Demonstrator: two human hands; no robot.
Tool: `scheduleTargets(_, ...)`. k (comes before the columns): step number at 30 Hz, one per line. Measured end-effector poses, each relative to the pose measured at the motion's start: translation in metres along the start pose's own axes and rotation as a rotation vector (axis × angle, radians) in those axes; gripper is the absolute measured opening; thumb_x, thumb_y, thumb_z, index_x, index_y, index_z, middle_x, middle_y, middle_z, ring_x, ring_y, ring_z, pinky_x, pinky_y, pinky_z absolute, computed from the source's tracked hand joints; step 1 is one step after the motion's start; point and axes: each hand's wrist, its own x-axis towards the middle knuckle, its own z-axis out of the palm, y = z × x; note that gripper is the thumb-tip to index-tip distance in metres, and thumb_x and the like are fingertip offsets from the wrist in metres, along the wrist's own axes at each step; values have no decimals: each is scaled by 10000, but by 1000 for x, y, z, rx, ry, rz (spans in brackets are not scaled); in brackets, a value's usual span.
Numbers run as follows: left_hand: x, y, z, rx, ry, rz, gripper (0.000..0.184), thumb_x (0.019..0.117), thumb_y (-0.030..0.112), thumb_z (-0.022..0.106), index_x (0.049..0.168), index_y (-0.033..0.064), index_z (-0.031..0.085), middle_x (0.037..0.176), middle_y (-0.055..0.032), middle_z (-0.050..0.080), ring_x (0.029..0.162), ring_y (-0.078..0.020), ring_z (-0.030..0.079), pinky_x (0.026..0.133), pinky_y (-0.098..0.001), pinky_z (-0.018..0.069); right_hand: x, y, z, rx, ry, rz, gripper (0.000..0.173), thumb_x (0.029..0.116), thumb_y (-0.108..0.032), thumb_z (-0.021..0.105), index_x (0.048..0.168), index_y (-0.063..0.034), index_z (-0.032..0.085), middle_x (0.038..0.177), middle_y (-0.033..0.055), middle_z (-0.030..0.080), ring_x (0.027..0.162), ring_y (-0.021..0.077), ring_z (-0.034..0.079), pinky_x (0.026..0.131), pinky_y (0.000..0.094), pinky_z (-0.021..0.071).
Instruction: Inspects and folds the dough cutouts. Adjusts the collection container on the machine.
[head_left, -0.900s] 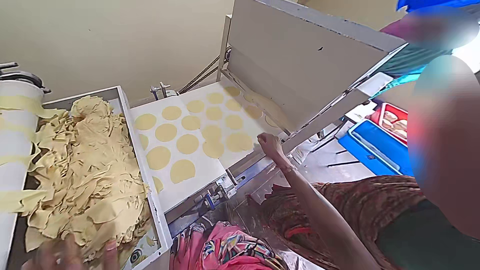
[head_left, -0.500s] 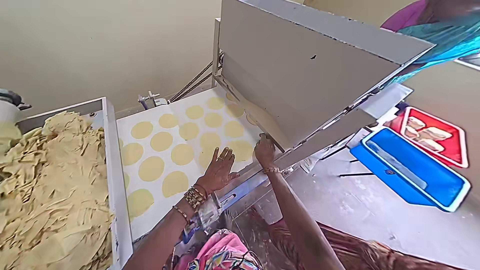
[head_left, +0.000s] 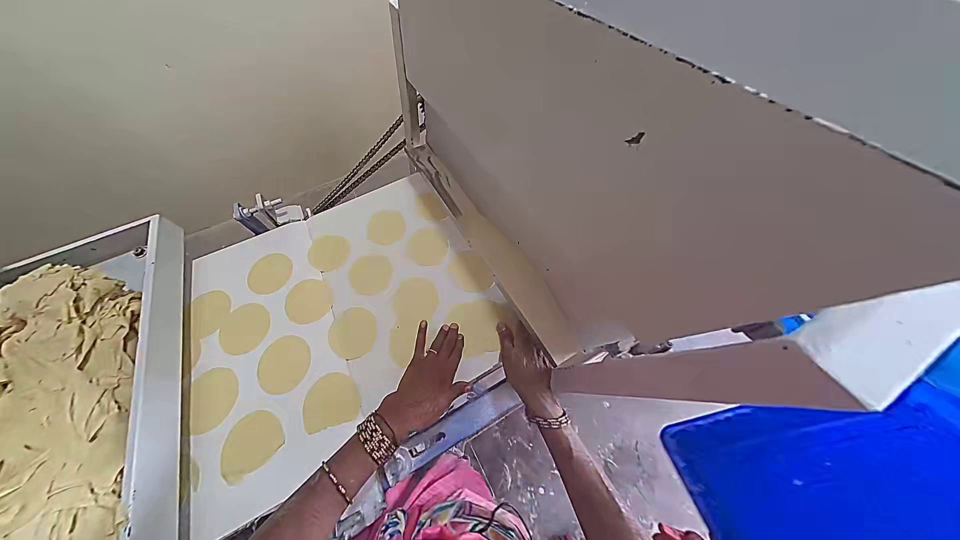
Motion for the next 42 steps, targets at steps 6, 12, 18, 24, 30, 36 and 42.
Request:
scheduleTargets(6, 0, 7, 5, 55, 84, 37, 817, 1030, 574, 407, 1546, -57, 355, 1643, -222, 300, 1546, -343, 253, 1182, -719, -1, 2, 10, 18, -26, 242, -44, 380, 1064, -246, 502, 1206, 29, 721, 1190, 252, 718, 1154, 425, 685, 985, 598, 517)
scheduleTargets(12, -12, 19, 6, 45, 111, 58, 790, 1016, 540, 473, 1513, -71, 409, 1616, -231, 351, 1547, -325, 259, 1182, -716, 26, -8, -4, 17, 343, 272, -113, 300, 1022, -115, 527, 1151, 108, 681, 1091, 244, 729, 1027, 338, 721, 924, 460, 560)
scheduleTargets(18, -5, 15, 16, -180, 213, 109, 644, 1048, 396, 480, 1533, -20, 405, 1639, -184, 332, 1549, -305, 259, 1197, -698, 61, -6, -33, 7, 703, 139, -117, 273, 969, -13, 536, 1188, 114, 638, 1112, 207, 698, 990, 156, 682, 903, 270, 543)
scheduleTargets(24, -12, 2, -5, -1238, 603, -110, 789, 1018, 440, 518, 1525, -119, 290, 1531, -218, 457, 1398, -229, 493, 1104, -367, 465, -24, -74, -35, 1056, -128, -367, 183, 907, 20, 555, 940, -2, 734, 1006, 41, 697, 925, 39, 657, 780, 180, 563)
scheduleTargets(30, -52, -12, -23, -1813, 652, -216, 103, 930, 58, 665, 1015, 40, 720, 881, -26, 746, 801, -81, 711, 757, -250, 598, -35, -86, -32, 1109, -392, -367, 151, 955, -41, 595, 1007, -8, 733, 1019, 41, 700, 919, 64, 672, 803, 216, 585)
scheduleTargets(36, -107, -22, -20, -1505, 795, -439, 161, 938, 21, 594, 1079, 3, 671, 881, -44, 725, 769, -101, 701, 701, -235, 593, -3, -57, -4, 43, -199, -283, 434, 1031, -210, 541, 1381, 39, 598, 1399, 288, 576, 1335, 496, 505, 1083, 656, 384)
scheduleTargets(42, -130, -26, -25, -1236, 606, -275, 168, 977, 145, 637, 1074, 28, 707, 892, 12, 715, 751, -26, 661, 699, -207, 564, -35, -91, 1, 648, -540, -480, 578, 988, -448, 581, 1363, -10, 617, 1343, 113, 659, 1249, 231, 611, 1045, 428, 497)
